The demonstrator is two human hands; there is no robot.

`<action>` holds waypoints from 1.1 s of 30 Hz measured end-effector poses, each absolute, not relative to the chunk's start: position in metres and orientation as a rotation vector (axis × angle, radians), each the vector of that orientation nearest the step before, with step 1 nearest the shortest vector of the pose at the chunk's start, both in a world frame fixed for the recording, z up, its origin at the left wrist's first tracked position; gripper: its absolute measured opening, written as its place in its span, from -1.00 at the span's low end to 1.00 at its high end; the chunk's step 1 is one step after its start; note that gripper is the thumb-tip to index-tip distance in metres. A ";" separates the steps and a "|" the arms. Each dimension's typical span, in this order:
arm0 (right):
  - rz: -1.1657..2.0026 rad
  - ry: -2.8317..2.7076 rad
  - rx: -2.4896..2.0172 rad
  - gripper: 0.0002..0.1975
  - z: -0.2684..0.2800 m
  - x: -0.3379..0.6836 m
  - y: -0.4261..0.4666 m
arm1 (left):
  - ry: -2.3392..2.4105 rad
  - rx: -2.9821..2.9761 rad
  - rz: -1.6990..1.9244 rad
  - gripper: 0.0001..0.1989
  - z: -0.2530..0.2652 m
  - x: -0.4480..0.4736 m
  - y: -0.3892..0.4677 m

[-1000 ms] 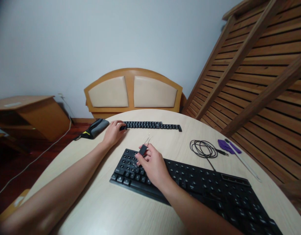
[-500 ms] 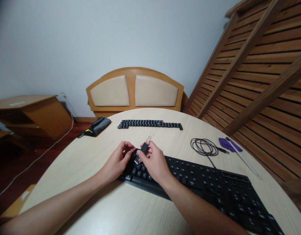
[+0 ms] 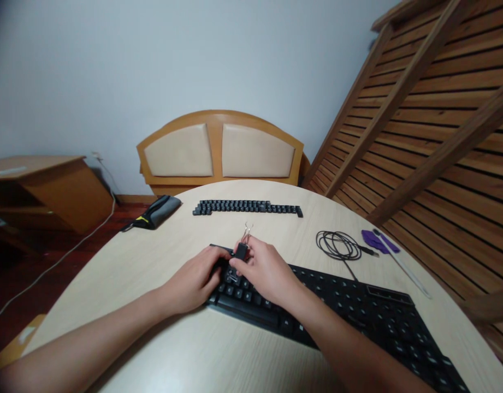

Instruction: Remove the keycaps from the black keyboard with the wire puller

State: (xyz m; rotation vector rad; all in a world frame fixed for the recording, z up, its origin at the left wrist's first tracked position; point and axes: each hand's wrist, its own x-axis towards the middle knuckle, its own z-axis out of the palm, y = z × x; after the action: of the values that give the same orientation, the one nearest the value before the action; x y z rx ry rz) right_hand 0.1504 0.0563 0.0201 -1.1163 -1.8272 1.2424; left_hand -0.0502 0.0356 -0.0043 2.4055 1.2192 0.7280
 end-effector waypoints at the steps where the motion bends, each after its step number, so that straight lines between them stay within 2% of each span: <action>1: 1.222 -1.827 -1.104 -0.86 0.019 0.149 0.056 | 1.214 2.406 0.733 -0.73 -0.005 -0.051 0.037; 12: 1.168 -1.710 -1.003 -0.84 -0.003 0.140 0.054 | 1.151 2.404 0.748 -0.76 -0.003 -0.051 0.038; 29: 1.240 -1.597 -1.008 -0.80 -0.003 0.141 0.055 | 1.137 2.386 0.735 -0.86 -0.001 -0.052 0.038; 33: 1.218 -1.614 -1.016 -0.84 -0.002 0.141 0.054 | 1.132 2.399 0.729 -0.86 0.000 -0.052 0.038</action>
State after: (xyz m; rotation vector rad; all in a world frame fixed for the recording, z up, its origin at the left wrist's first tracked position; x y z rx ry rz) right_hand 0.1412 0.0537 -0.0025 -1.0160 -1.6141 1.2184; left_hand -0.0515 0.0383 0.0004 2.3993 1.1321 0.7290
